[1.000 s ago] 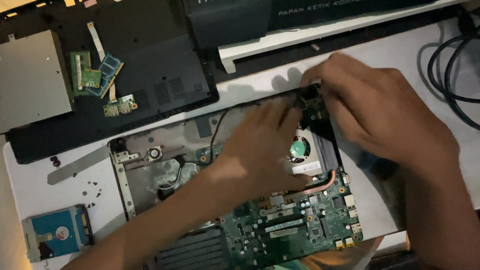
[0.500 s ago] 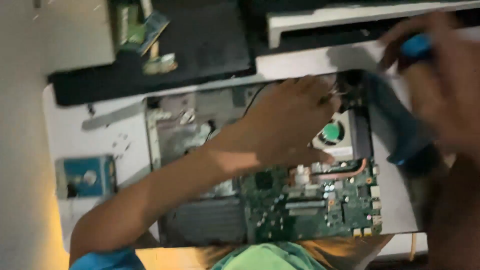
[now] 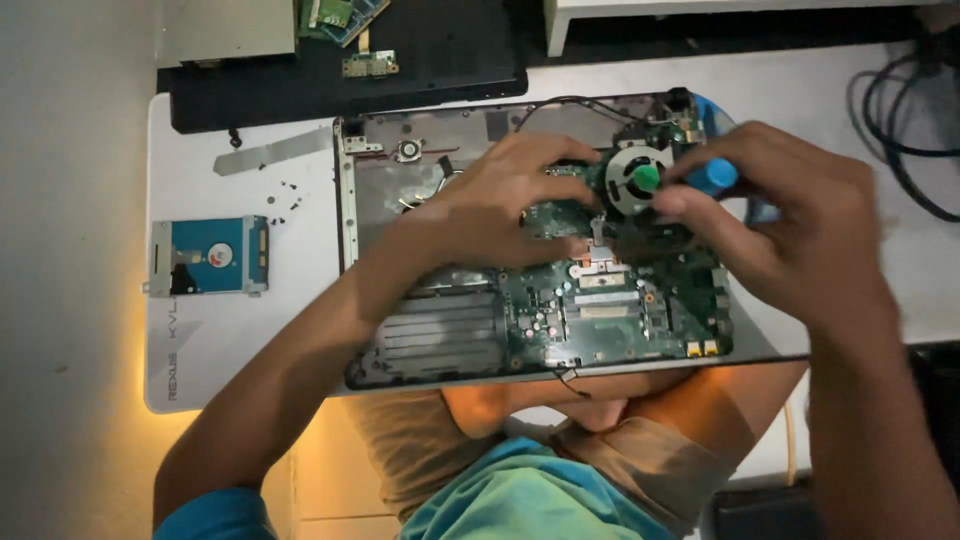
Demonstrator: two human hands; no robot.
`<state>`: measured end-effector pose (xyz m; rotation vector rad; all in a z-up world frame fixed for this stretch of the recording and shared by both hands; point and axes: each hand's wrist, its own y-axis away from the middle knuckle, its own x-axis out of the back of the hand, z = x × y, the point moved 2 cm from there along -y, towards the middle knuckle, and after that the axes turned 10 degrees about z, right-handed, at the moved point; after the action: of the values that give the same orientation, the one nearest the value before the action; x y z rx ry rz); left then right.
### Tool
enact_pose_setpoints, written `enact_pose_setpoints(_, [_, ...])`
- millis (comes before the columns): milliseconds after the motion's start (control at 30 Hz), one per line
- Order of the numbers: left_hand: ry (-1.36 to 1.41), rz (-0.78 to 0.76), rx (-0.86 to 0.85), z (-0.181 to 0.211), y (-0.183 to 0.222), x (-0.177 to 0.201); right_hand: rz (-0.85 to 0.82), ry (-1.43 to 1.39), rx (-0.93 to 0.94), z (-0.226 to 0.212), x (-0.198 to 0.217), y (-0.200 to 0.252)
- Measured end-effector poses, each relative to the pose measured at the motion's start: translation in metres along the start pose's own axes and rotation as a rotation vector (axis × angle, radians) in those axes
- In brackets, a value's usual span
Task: Installing and securing a cooling fan and heatsink onto a laptop motherboard using a screwdriver.
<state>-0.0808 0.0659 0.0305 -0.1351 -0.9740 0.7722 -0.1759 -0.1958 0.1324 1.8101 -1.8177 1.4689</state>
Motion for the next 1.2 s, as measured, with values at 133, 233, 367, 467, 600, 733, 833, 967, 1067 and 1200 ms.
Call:
enact_pose_setpoints(133, [0.038, -0.053, 0.016, -0.007, 0.0, 0.0, 0.017, -0.07, -0.1, -0.005, -0.011, -0.003])
enact_pose_setpoints(233, [0.051, -0.019, -0.027, -0.016, 0.003, -0.006, 0.022, -0.094, -0.129, -0.004, -0.017, -0.003])
enact_pose_setpoints(367, [0.038, 0.053, -0.085, -0.023, 0.003, -0.013, 0.055, -0.032, -0.106, 0.0, -0.023, 0.001])
enact_pose_setpoints(467, [0.035, 0.059, -0.069, -0.023, 0.004, -0.015, 0.055, -0.035, -0.127, -0.001, -0.025, 0.003])
enact_pose_setpoints(600, [0.015, 0.032, -0.049, -0.024, 0.003, -0.018, 0.055, -0.066, -0.124, 0.004, -0.026, 0.003])
enact_pose_setpoints(733, [0.004, 0.032, -0.038, -0.022, 0.003, -0.018, 0.057, -0.073, -0.1, 0.004, -0.025, 0.0])
enact_pose_setpoints(833, [0.007, 0.015, -0.02, -0.021, 0.001, -0.016, 0.04, -0.109, -0.107, 0.006, -0.028, -0.002])
enact_pose_setpoints(967, [0.005, 0.001, 0.003, -0.021, 0.001, -0.017, 0.037, -0.042, -0.096, 0.006, -0.028, -0.004])
enact_pose_setpoints(1067, [0.007, -0.001, 0.012, -0.021, 0.001, -0.018, -0.003, -0.049, -0.094, 0.005, -0.025, -0.006])
enact_pose_setpoints(1200, [0.01, -0.002, 0.016, -0.023, 0.002, -0.018, -0.101, -0.012, -0.131, -0.003, -0.015, -0.014])
